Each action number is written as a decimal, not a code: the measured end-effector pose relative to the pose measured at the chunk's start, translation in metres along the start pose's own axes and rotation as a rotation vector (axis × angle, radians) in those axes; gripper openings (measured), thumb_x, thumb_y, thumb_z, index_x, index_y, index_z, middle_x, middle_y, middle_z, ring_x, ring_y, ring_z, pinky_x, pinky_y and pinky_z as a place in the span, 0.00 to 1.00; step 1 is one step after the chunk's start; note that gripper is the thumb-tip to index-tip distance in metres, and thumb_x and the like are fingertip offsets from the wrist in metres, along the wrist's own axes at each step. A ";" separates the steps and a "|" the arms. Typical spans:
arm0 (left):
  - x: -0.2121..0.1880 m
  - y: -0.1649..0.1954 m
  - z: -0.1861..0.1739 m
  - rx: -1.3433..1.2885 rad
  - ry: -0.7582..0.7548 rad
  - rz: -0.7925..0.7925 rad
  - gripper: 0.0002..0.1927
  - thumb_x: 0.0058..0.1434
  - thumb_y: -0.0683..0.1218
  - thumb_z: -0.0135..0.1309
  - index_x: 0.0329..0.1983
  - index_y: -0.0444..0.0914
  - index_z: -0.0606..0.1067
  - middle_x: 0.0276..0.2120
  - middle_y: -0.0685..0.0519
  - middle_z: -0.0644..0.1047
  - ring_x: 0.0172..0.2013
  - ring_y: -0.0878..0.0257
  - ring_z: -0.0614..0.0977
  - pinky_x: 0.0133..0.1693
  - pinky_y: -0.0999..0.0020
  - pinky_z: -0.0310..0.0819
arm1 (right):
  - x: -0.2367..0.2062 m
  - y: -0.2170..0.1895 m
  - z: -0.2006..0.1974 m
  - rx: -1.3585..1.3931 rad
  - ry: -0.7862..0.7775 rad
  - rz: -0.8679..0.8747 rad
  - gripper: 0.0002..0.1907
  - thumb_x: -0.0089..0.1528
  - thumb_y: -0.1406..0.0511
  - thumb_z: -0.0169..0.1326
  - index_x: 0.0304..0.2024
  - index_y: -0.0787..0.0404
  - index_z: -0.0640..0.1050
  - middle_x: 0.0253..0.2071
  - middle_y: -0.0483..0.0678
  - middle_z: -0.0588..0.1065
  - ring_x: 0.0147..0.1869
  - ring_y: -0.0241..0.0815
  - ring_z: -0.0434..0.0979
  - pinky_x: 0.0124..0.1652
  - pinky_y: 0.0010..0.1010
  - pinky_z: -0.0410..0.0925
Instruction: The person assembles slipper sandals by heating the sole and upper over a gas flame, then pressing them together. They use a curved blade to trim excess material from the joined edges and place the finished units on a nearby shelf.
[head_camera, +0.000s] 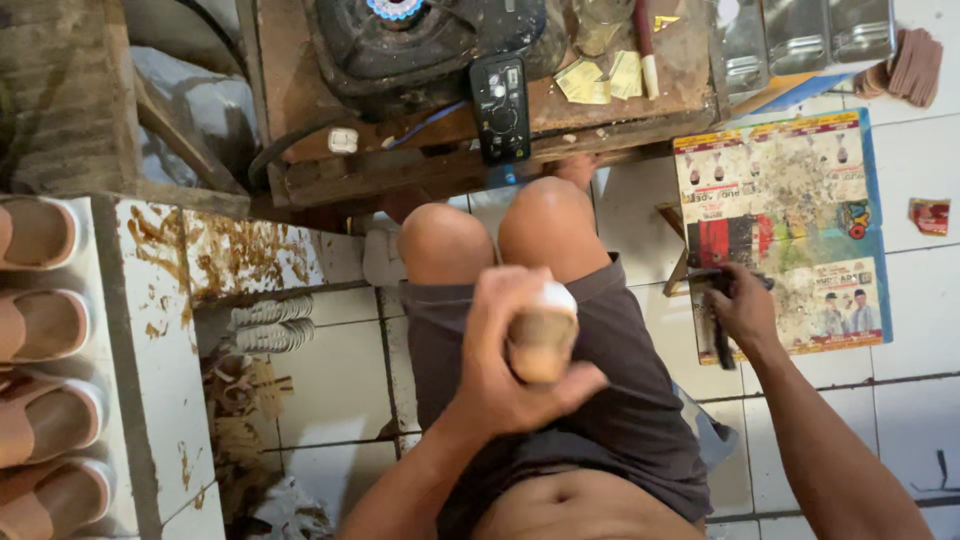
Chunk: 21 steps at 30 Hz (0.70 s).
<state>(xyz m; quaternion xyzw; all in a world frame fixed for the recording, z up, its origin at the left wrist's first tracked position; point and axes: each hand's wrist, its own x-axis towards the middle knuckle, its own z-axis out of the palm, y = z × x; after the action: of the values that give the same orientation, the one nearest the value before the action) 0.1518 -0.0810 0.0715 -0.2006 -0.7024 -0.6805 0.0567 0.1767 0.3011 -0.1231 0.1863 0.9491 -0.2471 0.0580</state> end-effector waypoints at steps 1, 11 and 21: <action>0.004 -0.003 -0.007 -0.148 0.010 -0.215 0.34 0.57 0.47 0.66 0.65 0.37 0.67 0.49 0.45 0.72 0.44 0.58 0.75 0.47 0.65 0.74 | -0.002 -0.008 -0.003 0.190 -0.044 0.071 0.25 0.59 0.64 0.62 0.58 0.60 0.76 0.38 0.57 0.79 0.38 0.53 0.80 0.37 0.41 0.71; 0.013 -0.046 -0.016 -0.870 0.027 -0.698 0.27 0.56 0.43 0.51 0.60 0.35 0.68 0.46 0.49 0.73 0.44 0.63 0.77 0.46 0.71 0.73 | -0.014 -0.202 -0.095 1.243 -0.715 0.040 0.24 0.62 0.63 0.52 0.55 0.74 0.75 0.47 0.55 0.80 0.37 0.39 0.81 0.35 0.29 0.75; 0.014 -0.055 -0.012 -0.755 0.108 -0.691 0.23 0.58 0.42 0.50 0.58 0.32 0.68 0.44 0.47 0.74 0.39 0.63 0.75 0.40 0.72 0.70 | -0.020 -0.258 -0.094 0.839 -0.658 -0.269 0.13 0.61 0.73 0.58 0.48 0.69 0.82 0.53 0.55 0.80 0.56 0.45 0.82 0.53 0.34 0.78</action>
<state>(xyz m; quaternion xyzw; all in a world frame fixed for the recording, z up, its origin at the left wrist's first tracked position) 0.1166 -0.0893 0.0258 0.0720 -0.4292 -0.8751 -0.2117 0.0944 0.1321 0.0784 -0.0169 0.7163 -0.6549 0.2404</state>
